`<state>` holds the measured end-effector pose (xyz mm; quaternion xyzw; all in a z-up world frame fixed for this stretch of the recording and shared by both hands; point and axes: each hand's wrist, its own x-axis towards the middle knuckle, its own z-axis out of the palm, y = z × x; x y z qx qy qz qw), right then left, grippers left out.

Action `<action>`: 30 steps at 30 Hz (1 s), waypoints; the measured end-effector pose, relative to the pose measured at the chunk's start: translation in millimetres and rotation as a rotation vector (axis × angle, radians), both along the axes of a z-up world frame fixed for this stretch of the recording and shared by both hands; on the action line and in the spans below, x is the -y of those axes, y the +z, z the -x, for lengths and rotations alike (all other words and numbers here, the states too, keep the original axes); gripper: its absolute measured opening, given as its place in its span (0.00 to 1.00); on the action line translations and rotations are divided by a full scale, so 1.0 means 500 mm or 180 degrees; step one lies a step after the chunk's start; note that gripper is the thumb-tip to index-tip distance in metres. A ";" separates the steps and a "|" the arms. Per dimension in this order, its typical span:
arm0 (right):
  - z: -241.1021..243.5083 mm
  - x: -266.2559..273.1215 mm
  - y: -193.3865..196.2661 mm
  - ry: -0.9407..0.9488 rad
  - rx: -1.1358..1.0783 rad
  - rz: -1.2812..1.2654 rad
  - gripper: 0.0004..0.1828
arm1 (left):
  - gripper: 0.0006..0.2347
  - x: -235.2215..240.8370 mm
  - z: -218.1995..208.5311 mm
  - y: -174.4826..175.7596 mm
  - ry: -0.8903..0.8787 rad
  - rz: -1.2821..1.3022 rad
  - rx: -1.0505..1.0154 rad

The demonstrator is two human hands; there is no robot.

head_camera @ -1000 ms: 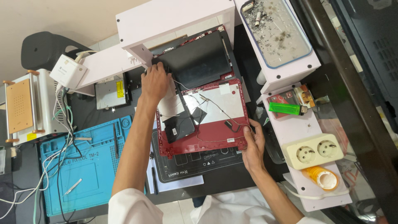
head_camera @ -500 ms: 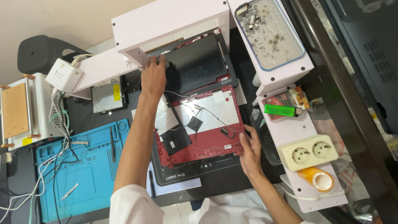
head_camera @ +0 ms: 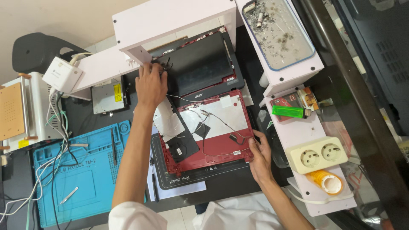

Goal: The person disassembles a red laptop, removing the back cover and a motherboard. They then handle the laptop's screen assembly, detaching a ribbon cable and peeling back a white protective film from the screen's surface.

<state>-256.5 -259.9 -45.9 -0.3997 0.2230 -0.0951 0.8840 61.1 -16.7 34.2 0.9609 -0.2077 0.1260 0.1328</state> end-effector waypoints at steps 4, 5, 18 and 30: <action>0.017 0.000 0.001 0.0011 -0.0121 -0.0065 0.16 | 0.12 -0.053 0.061 0.036 0.0123 -0.0156 -0.0137; 0.017 0.001 0.001 0.0003 -0.0138 -0.0081 0.16 | 0.12 -0.064 0.072 0.044 0.0114 -0.0056 -0.0244; 0.033 -0.007 0.006 0.0083 -0.0188 -0.0005 0.16 | 0.12 -0.199 0.175 0.067 0.0281 0.1254 -0.1709; 0.016 -0.015 0.011 0.0134 -0.0179 0.0118 0.16 | 0.12 -0.286 0.260 0.140 0.0760 0.2041 -0.2092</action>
